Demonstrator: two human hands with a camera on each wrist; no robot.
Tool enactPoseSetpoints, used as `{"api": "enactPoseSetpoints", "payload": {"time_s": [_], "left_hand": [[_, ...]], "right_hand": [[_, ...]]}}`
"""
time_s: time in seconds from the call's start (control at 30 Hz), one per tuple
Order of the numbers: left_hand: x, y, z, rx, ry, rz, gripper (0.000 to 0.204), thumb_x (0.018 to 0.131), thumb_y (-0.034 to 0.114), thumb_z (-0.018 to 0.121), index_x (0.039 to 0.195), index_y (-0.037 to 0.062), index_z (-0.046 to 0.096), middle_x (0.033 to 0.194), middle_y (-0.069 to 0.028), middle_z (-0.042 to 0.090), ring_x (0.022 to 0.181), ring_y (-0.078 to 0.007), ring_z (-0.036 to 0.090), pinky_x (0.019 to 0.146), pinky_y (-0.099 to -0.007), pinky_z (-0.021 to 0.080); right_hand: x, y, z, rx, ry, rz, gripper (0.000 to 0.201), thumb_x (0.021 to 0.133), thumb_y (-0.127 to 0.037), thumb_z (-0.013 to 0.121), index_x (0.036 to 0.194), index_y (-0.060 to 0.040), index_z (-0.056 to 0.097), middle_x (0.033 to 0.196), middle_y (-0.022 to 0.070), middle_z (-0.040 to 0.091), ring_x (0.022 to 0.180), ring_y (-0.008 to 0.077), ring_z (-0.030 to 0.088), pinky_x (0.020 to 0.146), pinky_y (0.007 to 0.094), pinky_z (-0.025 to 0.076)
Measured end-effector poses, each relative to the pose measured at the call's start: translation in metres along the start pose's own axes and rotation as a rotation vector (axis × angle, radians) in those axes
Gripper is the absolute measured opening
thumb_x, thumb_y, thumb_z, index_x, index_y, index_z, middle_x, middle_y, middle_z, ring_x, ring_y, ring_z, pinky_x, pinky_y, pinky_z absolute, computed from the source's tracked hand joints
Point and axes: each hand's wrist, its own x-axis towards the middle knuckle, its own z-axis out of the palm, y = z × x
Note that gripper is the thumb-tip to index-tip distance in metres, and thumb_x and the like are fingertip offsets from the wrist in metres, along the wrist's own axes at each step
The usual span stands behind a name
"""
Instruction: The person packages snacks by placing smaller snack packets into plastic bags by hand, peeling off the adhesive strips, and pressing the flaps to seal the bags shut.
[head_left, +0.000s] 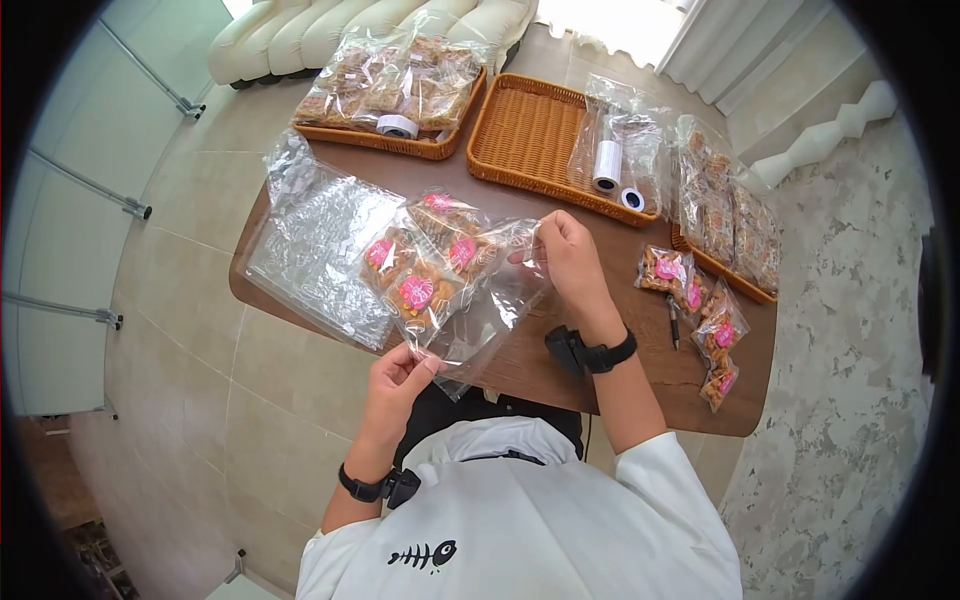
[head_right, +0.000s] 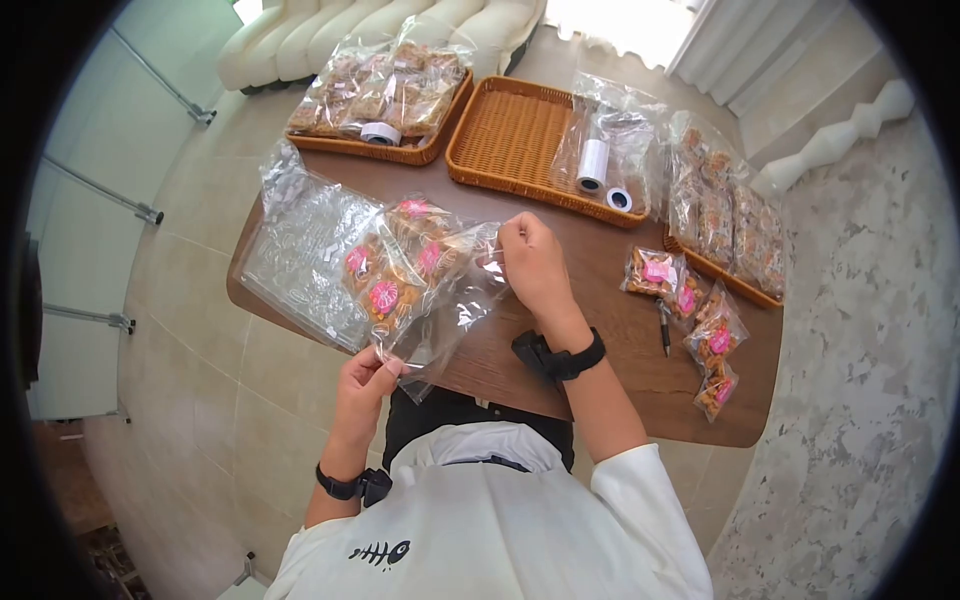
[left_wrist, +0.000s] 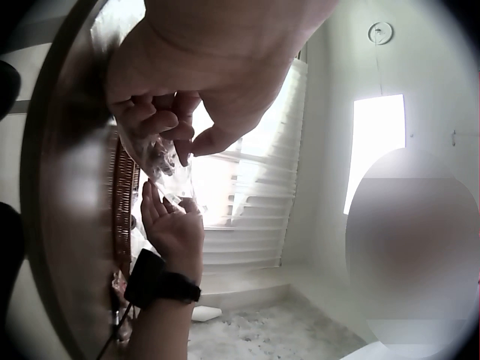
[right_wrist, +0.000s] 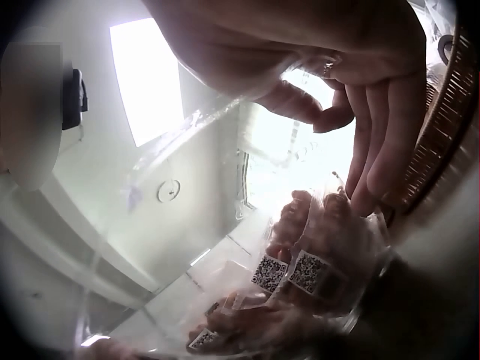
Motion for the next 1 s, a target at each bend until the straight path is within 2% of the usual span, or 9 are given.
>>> {"api": "enactPoseSetpoints", "payload": {"time_s": [0.07,0.13,0.27,0.33,0.47,0.53,0.73,0.83,1.0], "left_hand": [[0.002,0.002,-0.002,-0.021,0.016,0.044,0.013,0.099,0.016,0.07,0.1,0.0037,0.071,0.086,0.0029,0.066,0.075,-0.0035,0.051,0.069,-0.0232,0.04],[0.004,0.002,-0.008,-0.072,0.001,0.102,0.012,0.101,0.014,0.07,0.101,0.0027,0.072,0.096,-0.0012,0.07,0.091,-0.0084,0.061,0.092,-0.0279,0.046],[-0.001,0.011,-0.006,-0.099,0.05,0.092,0.013,0.101,0.014,0.069,0.103,0.0019,0.071,0.104,-0.0031,0.071,0.097,-0.0098,0.062,0.095,-0.0294,0.046],[-0.005,0.007,-0.011,-0.156,0.021,0.043,0.013,0.101,0.012,0.066,0.106,0.0008,0.071,0.106,-0.0033,0.07,0.1,-0.0108,0.063,0.097,-0.0294,0.047],[-0.005,0.007,-0.007,-0.282,0.1,0.074,0.012,0.1,0.009,0.064,0.107,0.0008,0.07,0.106,-0.0039,0.071,0.1,-0.0115,0.064,0.097,-0.0292,0.047],[-0.004,0.016,-0.006,-0.348,0.146,0.129,0.009,0.1,0.007,0.062,0.103,0.0023,0.068,0.103,-0.0043,0.07,0.098,-0.0121,0.065,0.097,-0.0292,0.048],[0.014,0.044,-0.042,-0.39,0.074,0.147,0.004,0.1,0.009,0.062,0.1,0.0061,0.06,0.097,-0.0033,0.067,0.097,-0.012,0.066,0.099,-0.0322,0.053],[0.024,0.07,-0.041,-0.352,0.079,0.13,0.007,0.102,0.014,0.06,0.106,0.0085,0.057,0.099,-0.0047,0.067,0.115,-0.0268,0.068,0.113,-0.0485,0.049],[0.036,0.102,-0.053,-0.454,-0.062,0.076,0.008,0.103,0.015,0.061,0.108,0.0104,0.055,0.102,-0.0076,0.07,0.119,-0.0299,0.068,0.111,-0.0465,0.05]], "right_hand": [[0.001,-0.013,0.004,-0.109,-0.022,-0.046,0.021,0.106,-0.017,0.051,0.098,0.0004,0.06,0.087,0.0076,0.068,0.081,0.0204,0.077,0.065,0.0267,0.058],[-0.006,-0.026,0.009,0.048,-0.038,-0.02,0.022,0.107,-0.019,0.05,0.096,-0.0018,0.058,0.094,0.0078,0.067,0.087,0.0226,0.078,0.068,0.0273,0.06],[-0.011,-0.017,0.002,0.125,-0.103,0.025,0.02,0.106,-0.019,0.05,0.094,-0.0048,0.057,0.099,0.0077,0.067,0.094,0.023,0.077,0.074,0.0285,0.06],[-0.018,-0.005,-0.002,0.193,-0.16,0.02,0.015,0.106,-0.017,0.047,0.096,-0.0079,0.053,0.093,0.0034,0.06,0.099,0.023,0.073,0.09,0.037,0.06],[-0.024,0.01,-0.004,0.416,-0.234,0.003,0.013,0.105,-0.014,0.047,0.096,-0.0081,0.053,0.096,0.0048,0.064,0.103,0.0213,0.074,0.085,0.0306,0.06],[-0.021,0.011,-0.005,0.463,-0.286,-0.016,0.012,0.106,-0.011,0.042,0.1,-0.0066,0.052,0.099,0.0056,0.059,0.103,0.0253,0.07,0.1,0.0458,0.059],[-0.013,-0.009,0.008,0.418,-0.301,-0.038,0.01,0.106,-0.013,0.046,0.102,-0.0073,0.053,0.101,0.0053,0.061,0.1,0.0198,0.069,0.101,0.0421,0.059],[-0.01,-0.025,0.012,0.386,-0.304,-0.086,0.009,0.107,-0.014,0.048,0.103,-0.0081,0.053,0.102,0.0053,0.064,0.098,0.0164,0.069,0.1,0.0403,0.06],[-0.021,-0.062,0.01,0.347,-0.265,-0.093,0.013,0.108,-0.018,0.05,0.104,-0.0067,0.055,0.096,0.0015,0.057,0.088,0.0111,0.064,0.096,0.0374,0.061]]}}
